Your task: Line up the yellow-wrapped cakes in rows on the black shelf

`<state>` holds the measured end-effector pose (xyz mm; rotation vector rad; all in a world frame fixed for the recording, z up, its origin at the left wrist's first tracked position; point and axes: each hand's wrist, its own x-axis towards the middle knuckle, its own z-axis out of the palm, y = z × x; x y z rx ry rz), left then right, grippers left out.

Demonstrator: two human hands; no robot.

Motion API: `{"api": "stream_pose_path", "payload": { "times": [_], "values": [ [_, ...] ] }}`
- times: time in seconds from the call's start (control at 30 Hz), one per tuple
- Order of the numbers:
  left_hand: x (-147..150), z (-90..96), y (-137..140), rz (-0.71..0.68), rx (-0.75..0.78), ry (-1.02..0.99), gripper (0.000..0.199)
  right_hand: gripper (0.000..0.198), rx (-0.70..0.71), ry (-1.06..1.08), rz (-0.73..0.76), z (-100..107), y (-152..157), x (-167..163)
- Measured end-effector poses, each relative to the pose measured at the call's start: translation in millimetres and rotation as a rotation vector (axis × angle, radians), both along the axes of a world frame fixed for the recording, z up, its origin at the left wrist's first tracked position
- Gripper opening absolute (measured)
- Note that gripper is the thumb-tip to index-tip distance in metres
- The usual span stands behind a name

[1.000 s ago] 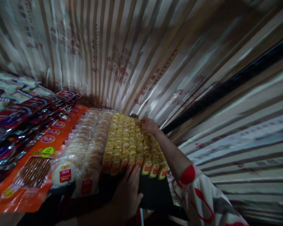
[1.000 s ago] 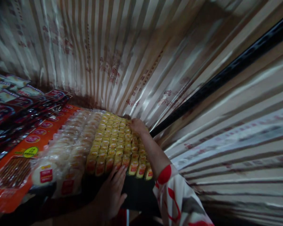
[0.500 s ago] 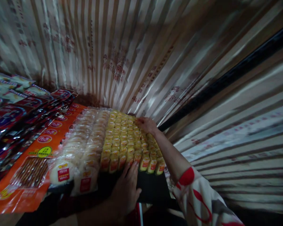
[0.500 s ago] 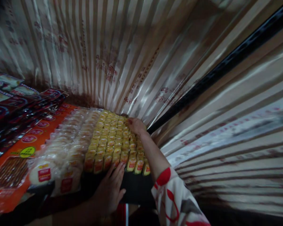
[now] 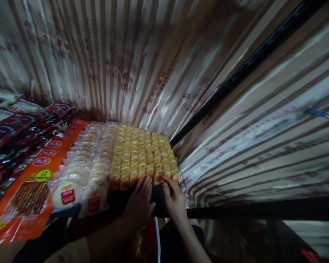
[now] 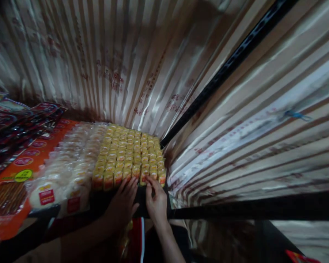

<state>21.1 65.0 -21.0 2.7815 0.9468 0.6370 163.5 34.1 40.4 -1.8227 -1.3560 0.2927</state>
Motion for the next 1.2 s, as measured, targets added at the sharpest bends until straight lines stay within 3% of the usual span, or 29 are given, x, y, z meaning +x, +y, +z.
{"api": "stream_pose_path", "payload": {
  "times": [0.27,0.63,0.87,1.2],
  "values": [
    [-6,6.8,-3,-0.061,0.011,0.02,0.053,0.043,-0.055,-0.147,0.024,-21,-1,1],
    [5,2.5,-5,-0.262,0.076,0.066,0.048,0.044,-0.025,-0.036,0.057,-29,1,1],
    [25,-5.7,6,-0.194,0.236,0.055,0.045,0.045,-0.074,0.043,0.082,-28,4,10],
    [32,-3.5,-3,0.011,0.272,0.107,0.047,0.043,-0.055,0.143,0.111,-21,5,4]
  ]
}}
